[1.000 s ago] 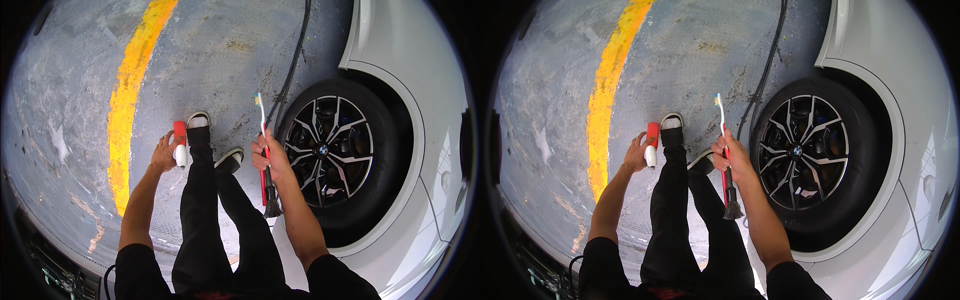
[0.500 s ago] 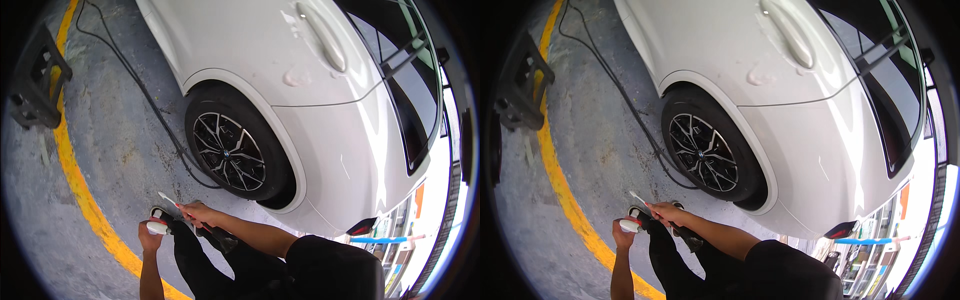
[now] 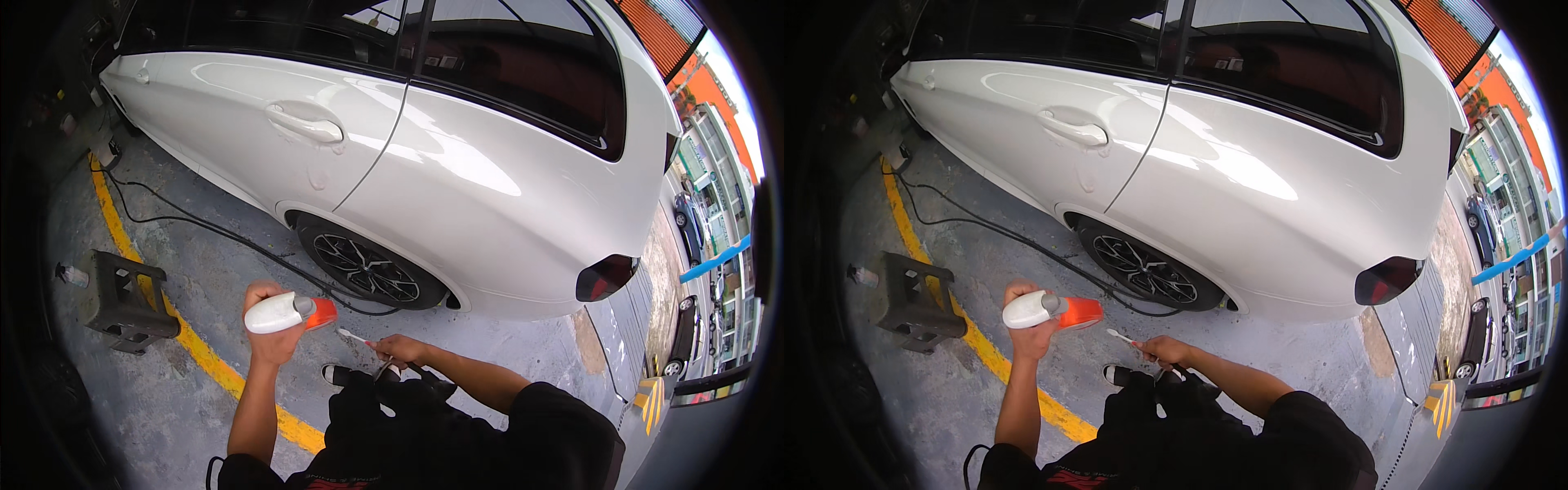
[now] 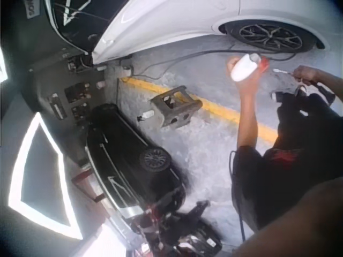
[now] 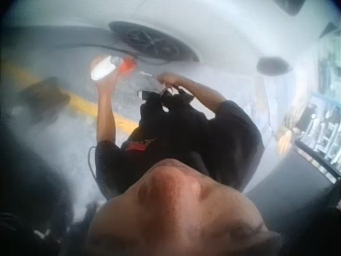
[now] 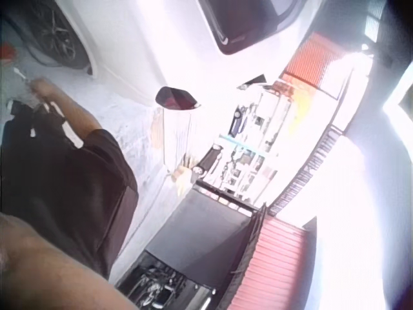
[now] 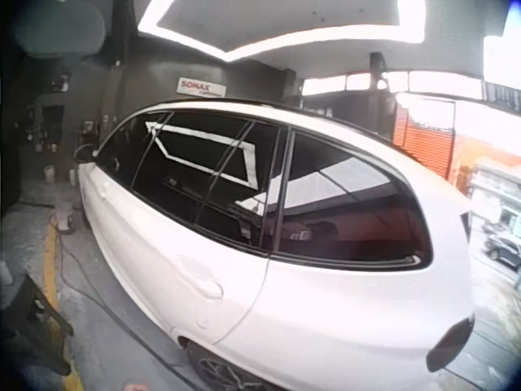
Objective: The person scrubs the door handle of a white car using a toothbrush and a small brush, applying cleaning solution from a spray bottle. They then move to the rear door, spraying and scrubbing the window trim and door panel with the same brushes.
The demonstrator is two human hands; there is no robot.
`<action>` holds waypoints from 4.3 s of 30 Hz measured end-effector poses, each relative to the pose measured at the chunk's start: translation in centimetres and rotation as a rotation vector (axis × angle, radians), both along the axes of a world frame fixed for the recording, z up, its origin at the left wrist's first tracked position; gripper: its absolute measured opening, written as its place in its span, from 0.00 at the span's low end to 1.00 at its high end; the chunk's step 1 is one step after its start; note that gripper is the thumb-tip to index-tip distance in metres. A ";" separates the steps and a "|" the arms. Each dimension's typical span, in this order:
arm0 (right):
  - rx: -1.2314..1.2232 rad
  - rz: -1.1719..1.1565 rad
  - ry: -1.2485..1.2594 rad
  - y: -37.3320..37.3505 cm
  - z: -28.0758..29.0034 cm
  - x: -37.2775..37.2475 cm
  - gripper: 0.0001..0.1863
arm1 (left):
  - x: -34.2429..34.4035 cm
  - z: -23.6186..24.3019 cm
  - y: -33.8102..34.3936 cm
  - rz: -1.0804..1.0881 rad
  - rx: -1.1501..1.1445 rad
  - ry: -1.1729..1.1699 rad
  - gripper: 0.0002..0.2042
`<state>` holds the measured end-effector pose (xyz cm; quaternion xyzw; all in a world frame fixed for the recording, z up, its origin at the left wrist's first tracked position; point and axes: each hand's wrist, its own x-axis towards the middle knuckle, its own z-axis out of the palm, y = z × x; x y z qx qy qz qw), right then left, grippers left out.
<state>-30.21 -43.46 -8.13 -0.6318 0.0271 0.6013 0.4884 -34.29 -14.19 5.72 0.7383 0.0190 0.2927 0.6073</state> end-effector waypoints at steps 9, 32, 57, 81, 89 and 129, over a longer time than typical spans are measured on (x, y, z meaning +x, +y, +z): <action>-0.133 -0.482 0.032 -20.6 3.1 -5.2 0.13 | 4.5 8.8 -9.1 -0.306 0.177 0.209 0.20; -0.168 -0.849 0.025 -10.3 5.5 -3.1 0.15 | 25.5 15.4 -5.7 -0.333 0.022 0.207 0.12; -0.245 -1.005 0.083 -21.9 2.7 -10.7 0.13 | 25.2 19.8 -27.9 -0.645 0.297 -0.119 0.13; -0.263 -0.990 0.011 -25.4 1.8 -11.1 0.13 | 24.9 20.1 -34.6 -0.680 0.210 0.058 0.13; -0.226 -1.006 -0.244 -28.5 9.8 -7.8 0.24 | 23.0 18.4 -25.4 -0.371 0.148 0.110 0.11; -0.880 0.058 -1.756 -34.9 40.9 23.3 0.21 | 21.9 17.1 -28.4 -0.606 0.022 0.080 0.16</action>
